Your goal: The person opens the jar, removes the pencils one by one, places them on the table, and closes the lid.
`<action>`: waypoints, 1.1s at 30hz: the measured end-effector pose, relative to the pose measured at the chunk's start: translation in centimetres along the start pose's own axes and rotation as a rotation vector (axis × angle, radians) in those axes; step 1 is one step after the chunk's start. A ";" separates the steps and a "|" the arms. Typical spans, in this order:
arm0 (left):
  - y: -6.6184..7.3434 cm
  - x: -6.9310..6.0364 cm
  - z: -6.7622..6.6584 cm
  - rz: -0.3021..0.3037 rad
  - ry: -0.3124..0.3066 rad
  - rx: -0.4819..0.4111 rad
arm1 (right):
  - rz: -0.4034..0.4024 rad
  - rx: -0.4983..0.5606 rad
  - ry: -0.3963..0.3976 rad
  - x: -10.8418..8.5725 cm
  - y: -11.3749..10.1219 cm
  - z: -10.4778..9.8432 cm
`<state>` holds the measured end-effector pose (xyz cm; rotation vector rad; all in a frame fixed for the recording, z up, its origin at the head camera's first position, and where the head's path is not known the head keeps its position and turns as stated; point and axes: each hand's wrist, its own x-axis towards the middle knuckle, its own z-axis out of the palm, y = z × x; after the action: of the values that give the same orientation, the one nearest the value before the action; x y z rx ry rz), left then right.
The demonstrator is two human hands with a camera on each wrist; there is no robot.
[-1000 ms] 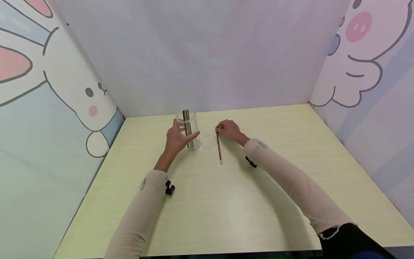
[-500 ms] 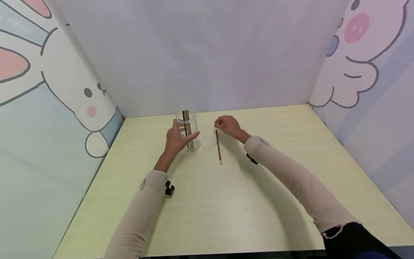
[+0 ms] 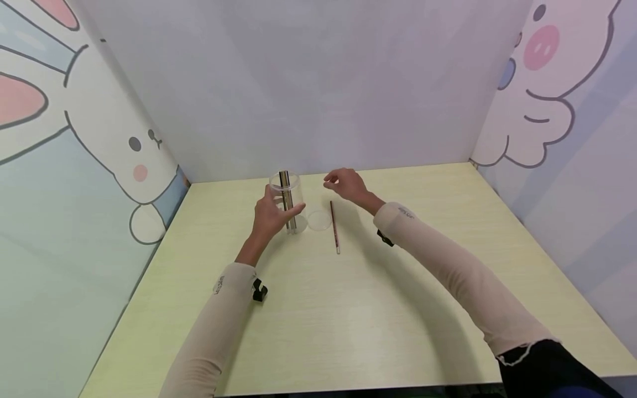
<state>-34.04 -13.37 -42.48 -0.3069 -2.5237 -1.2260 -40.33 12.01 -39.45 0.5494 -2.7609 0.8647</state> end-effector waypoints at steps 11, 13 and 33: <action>-0.2 0.1 -0.1 0.019 0.008 0.017 | -0.100 0.029 0.018 0.6 -2.4 -1.0; -0.2 0.1 -0.1 0.022 0.007 0.017 | -0.112 0.036 0.013 0.7 -2.9 -1.1; 0.0 0.0 0.2 0.016 0.001 0.002 | -0.209 0.063 0.034 1.1 -7.5 -3.0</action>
<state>-34.06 -13.26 -42.60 -0.3259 -2.5167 -1.2172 -38.12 7.68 -32.90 0.8097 -2.5950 0.9049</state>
